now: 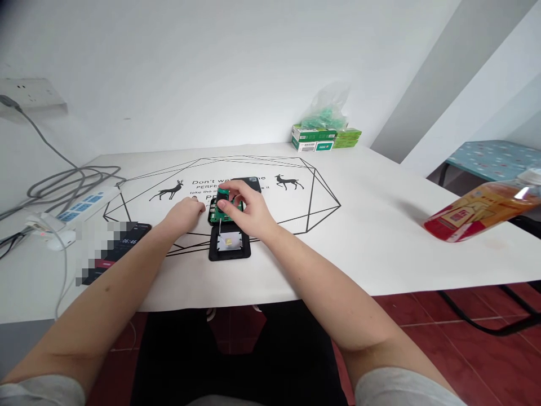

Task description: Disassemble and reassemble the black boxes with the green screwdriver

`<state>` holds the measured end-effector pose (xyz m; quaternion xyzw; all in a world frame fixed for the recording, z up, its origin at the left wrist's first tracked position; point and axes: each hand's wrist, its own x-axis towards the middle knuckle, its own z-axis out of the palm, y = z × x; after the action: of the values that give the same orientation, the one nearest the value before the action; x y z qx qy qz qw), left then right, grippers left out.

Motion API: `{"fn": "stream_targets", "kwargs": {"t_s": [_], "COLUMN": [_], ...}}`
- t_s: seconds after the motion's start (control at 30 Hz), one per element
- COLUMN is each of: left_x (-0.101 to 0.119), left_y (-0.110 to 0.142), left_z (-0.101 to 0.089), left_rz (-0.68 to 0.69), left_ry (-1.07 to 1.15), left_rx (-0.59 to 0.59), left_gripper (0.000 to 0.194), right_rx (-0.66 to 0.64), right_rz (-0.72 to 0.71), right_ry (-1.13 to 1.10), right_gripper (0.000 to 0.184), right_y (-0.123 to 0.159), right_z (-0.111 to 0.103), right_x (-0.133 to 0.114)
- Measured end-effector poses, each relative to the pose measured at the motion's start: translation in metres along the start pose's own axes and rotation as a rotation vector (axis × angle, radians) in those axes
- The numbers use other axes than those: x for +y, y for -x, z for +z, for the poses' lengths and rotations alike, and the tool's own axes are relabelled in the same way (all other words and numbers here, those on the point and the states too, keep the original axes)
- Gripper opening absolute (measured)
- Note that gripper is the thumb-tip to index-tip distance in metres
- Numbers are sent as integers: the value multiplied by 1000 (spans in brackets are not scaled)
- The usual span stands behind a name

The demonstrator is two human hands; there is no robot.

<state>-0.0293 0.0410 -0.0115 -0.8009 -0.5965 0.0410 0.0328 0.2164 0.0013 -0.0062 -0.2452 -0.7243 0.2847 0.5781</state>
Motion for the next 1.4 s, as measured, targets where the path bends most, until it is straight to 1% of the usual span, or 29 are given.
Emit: {"fn": "stream_targets", "kwargs": {"t_s": [0.13, 0.23, 0.33, 0.43, 0.6, 0.77, 0.9, 1.0, 1.13, 1.23, 1.3, 1.33, 1.4], "left_x": [-2, -2, -1, 0, 1, -1, -1, -1, -2, -2, 0, 1, 4], "left_y": [-1, 0, 0, 1, 1, 1, 0, 0, -1, 0, 2, 4, 6], "left_z": [3, 3, 1, 0, -2, -4, -5, -5, -5, -6, -9, -11, -15], "left_rz": [1, 3, 3, 3, 3, -20, -29, -31, -41, -73, -83, -82, -70], "left_ry": [17, 21, 19, 17, 16, 37, 69, 95, 143, 204, 293, 389, 690], "left_rx": [7, 4, -2, -8, -3, -2, 3, 4, 6, 18, 38, 44, 30], "left_gripper": [26, 31, 38, 39, 35, 32, 29, 27, 24, 19, 18, 18, 17], "right_rx": [-33, -45, -65, -71, -48, -57, -36, -27, -41, -32, -17, -11, -13], "right_rz": [-34, -72, -76, -70, -75, -29, -10, 37, 110, 112, 94, 88, 82], "right_ry": [57, 103, 134, 129, 95, 45, 21, -58, -191, -202, -173, -157, -126], "right_gripper": [30, 32, 36, 36, 30, 28, 32, 40, 41, 41, 41, 40, 39], "right_y": [0, -1, -1, -2, -3, -3, -4, -2, 1, 2, 2, 3, 3], "right_z": [-2, -3, -5, -5, -5, -4, -2, 1, 5, 7, 6, 6, 5], "right_x": [-1, -1, -1, -3, -4, 0, 3, 3, 2, 3, 4, 4, 5]}}
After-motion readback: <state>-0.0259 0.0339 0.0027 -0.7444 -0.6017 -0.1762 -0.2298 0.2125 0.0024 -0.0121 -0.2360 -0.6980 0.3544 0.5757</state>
